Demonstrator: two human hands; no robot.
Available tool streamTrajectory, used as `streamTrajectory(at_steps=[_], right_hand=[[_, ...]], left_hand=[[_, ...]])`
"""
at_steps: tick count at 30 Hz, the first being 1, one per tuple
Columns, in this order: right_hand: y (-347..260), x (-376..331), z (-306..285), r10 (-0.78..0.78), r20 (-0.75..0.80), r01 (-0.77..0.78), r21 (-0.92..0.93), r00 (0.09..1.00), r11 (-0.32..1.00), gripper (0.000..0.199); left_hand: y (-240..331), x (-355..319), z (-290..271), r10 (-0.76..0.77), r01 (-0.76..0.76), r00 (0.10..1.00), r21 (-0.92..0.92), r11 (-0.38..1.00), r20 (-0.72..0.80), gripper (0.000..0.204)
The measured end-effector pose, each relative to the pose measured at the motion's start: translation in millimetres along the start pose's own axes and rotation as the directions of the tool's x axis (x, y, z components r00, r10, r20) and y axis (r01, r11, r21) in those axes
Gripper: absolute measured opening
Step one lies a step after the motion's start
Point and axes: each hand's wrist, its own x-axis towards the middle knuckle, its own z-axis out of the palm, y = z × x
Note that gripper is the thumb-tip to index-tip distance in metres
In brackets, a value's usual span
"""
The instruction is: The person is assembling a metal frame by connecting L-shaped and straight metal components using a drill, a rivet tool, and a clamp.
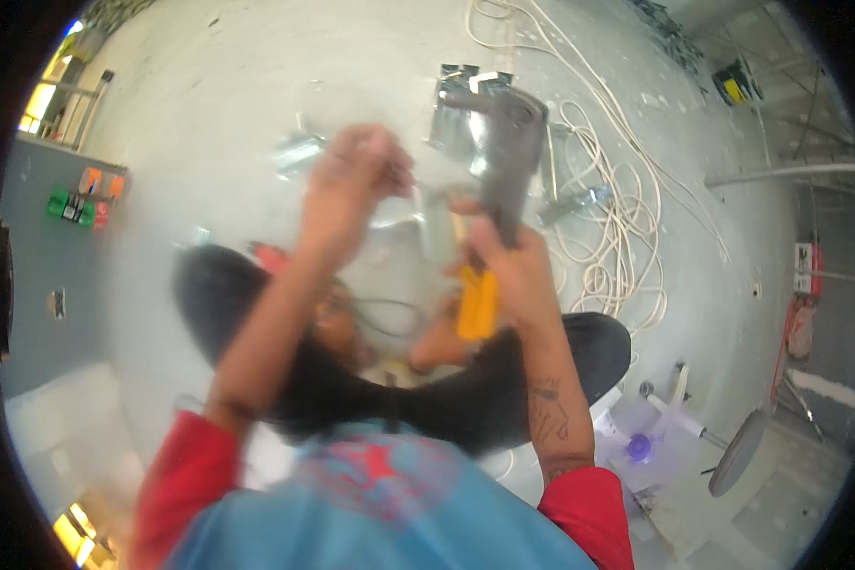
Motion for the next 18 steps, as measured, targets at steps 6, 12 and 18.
streamTrajectory(at_steps=[6, 12, 18], right_hand=[[26.0, -9.9, -2.5, -0.119, 0.088, 0.106, 0.139, 0.989, 0.985, 0.057], [36.8, -11.3, 1.3, 0.027, 0.117, -0.074, 0.424, 0.993, 0.903, 0.06], [38.5, -15.2, 11.6, -0.009, 0.234, -0.092, 0.416, 0.972, 0.905, 0.065]], left_hand=[[22.7, 2.3, -11.4, 0.206, -0.214, 0.977, 0.336, 0.917, 0.061, 0.022], [20.2, -8.3, 1.7, 0.207, -0.219, 0.976, 0.385, 0.896, 0.073, 0.013], [12.2, -21.1, 7.7, 0.376, -0.31, 0.927, 0.548, 0.777, -0.008, 0.017]])
